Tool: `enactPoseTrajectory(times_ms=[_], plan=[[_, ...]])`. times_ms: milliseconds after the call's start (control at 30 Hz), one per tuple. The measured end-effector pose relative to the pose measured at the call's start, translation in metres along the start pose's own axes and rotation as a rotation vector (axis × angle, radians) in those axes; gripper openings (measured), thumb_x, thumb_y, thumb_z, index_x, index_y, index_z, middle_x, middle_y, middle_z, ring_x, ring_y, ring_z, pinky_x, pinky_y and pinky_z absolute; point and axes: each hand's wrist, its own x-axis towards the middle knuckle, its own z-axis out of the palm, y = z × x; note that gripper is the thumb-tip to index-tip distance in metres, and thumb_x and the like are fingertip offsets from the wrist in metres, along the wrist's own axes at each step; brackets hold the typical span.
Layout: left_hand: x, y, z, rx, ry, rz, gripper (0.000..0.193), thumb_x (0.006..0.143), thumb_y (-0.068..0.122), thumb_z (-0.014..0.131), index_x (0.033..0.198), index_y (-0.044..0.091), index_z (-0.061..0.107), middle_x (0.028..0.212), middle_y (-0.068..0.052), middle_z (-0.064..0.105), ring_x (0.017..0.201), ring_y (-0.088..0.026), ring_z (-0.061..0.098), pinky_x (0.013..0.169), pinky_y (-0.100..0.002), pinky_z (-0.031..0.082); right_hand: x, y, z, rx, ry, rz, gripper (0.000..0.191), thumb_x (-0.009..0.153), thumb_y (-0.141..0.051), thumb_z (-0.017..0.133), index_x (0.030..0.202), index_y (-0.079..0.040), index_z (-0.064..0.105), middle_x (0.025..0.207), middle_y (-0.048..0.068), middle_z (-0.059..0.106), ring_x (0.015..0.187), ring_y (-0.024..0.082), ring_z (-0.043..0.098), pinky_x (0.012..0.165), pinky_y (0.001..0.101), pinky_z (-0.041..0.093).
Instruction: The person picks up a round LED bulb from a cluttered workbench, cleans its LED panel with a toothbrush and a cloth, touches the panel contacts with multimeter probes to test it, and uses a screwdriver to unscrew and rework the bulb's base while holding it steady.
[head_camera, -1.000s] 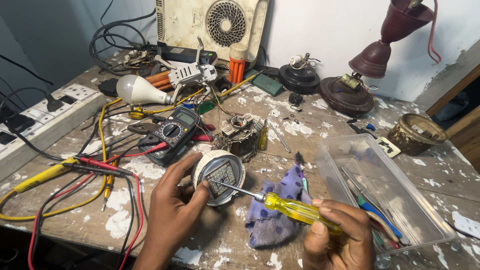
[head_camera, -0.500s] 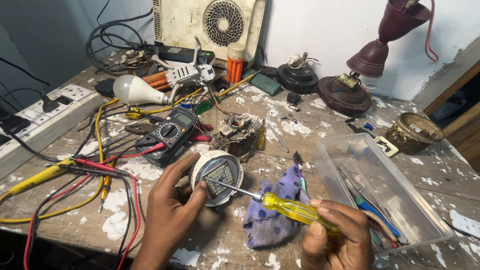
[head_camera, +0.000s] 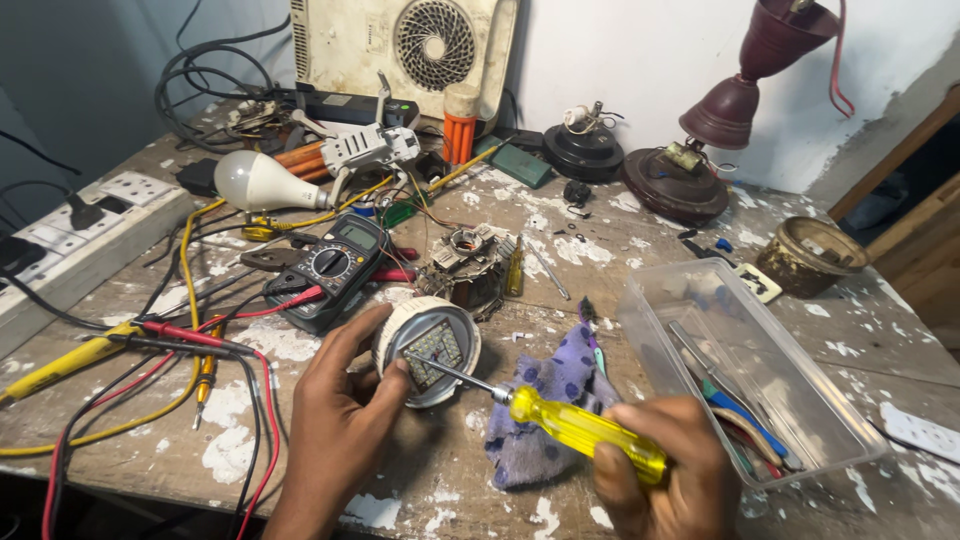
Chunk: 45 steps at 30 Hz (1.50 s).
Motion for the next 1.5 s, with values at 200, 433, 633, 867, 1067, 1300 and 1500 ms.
enactPoseTrajectory(times_ms=[200, 433, 633, 867, 1067, 1300, 1500], plan=[[0.000, -0.002, 0.000, -0.014, 0.013, -0.042, 0.049, 0.088, 0.002, 0.065, 0.136, 0.002, 0.059, 0.127, -0.010, 0.064, 0.107, -0.019, 0.073, 0.084, -0.031, 0.063, 0.069, -0.031, -0.026, -0.021, -0.674, 0.764, 0.037, 0.090, -0.030, 0.074, 0.122, -0.011, 0.071, 0.078, 0.000, 0.062, 0.055, 0.010, 0.060, 0.042, 0.0291, 0.058], [-0.001, 0.003, -0.003, 0.089, 0.008, 0.080, 0.050, 0.089, 0.002, 0.065, 0.138, 0.001, 0.058, 0.127, -0.012, 0.062, 0.108, -0.018, 0.070, 0.080, -0.030, 0.063, 0.092, -0.053, -0.008, 0.239, -1.197, 1.137, 0.042, 0.102, -0.045, 0.050, 0.114, -0.008, 0.065, 0.068, 0.004, 0.051, 0.040, 0.009, 0.052, 0.039, 0.0297, 0.054], [-0.006, 0.006, -0.006, 0.300, 0.036, 0.104, 0.051, 0.090, 0.006, 0.067, 0.141, 0.007, 0.060, 0.119, -0.012, 0.066, 0.082, -0.014, 0.070, 0.063, -0.028, 0.058, 0.091, -0.068, 0.000, 0.420, -1.128, 1.361, 0.045, 0.104, -0.043, 0.044, 0.119, -0.007, 0.065, 0.070, 0.003, 0.055, 0.036, 0.006, 0.042, 0.033, 0.0280, 0.045], [-0.008, 0.004, -0.008, 0.396, 0.028, 0.210, 0.053, 0.092, 0.005, 0.070, 0.144, 0.007, 0.061, 0.117, -0.015, 0.064, 0.079, -0.013, 0.066, 0.063, -0.028, 0.054, 0.117, -0.074, -0.002, 0.271, -1.136, 1.247, 0.047, 0.101, -0.040, 0.051, 0.108, 0.004, 0.066, 0.067, 0.003, 0.055, 0.031, 0.010, 0.041, 0.029, 0.0293, 0.041], [-0.008, 0.002, -0.009, 0.445, 0.025, 0.257, 0.055, 0.090, 0.003, 0.071, 0.145, 0.006, 0.060, 0.117, -0.017, 0.063, 0.080, -0.014, 0.066, 0.063, -0.027, 0.056, 0.128, -0.079, -0.004, -0.129, -1.191, 0.747, 0.039, 0.097, -0.040, 0.055, 0.103, -0.007, 0.075, 0.063, 0.013, 0.066, 0.051, 0.024, 0.066, 0.051, 0.0429, 0.054], [-0.009, -0.001, -0.010, 0.422, 0.020, 0.230, 0.056, 0.090, 0.003, 0.072, 0.144, 0.006, 0.061, 0.114, -0.015, 0.062, 0.076, -0.013, 0.063, 0.062, -0.027, 0.053, 0.133, -0.089, -0.008, -0.309, -1.135, 0.331, 0.026, 0.092, -0.029, 0.059, 0.099, -0.011, 0.075, 0.074, 0.018, 0.073, 0.075, 0.040, 0.071, 0.073, 0.0505, 0.053], [-0.009, -0.001, -0.010, 0.402, 0.009, 0.216, 0.056, 0.090, 0.003, 0.072, 0.144, 0.006, 0.061, 0.112, -0.013, 0.061, 0.079, -0.011, 0.061, 0.064, -0.026, 0.053, 0.127, -0.090, -0.010, -0.385, -1.084, 0.138, 0.024, 0.094, -0.028, 0.061, 0.098, -0.006, 0.071, 0.076, 0.015, 0.073, 0.070, 0.040, 0.070, 0.065, 0.0515, 0.053]])
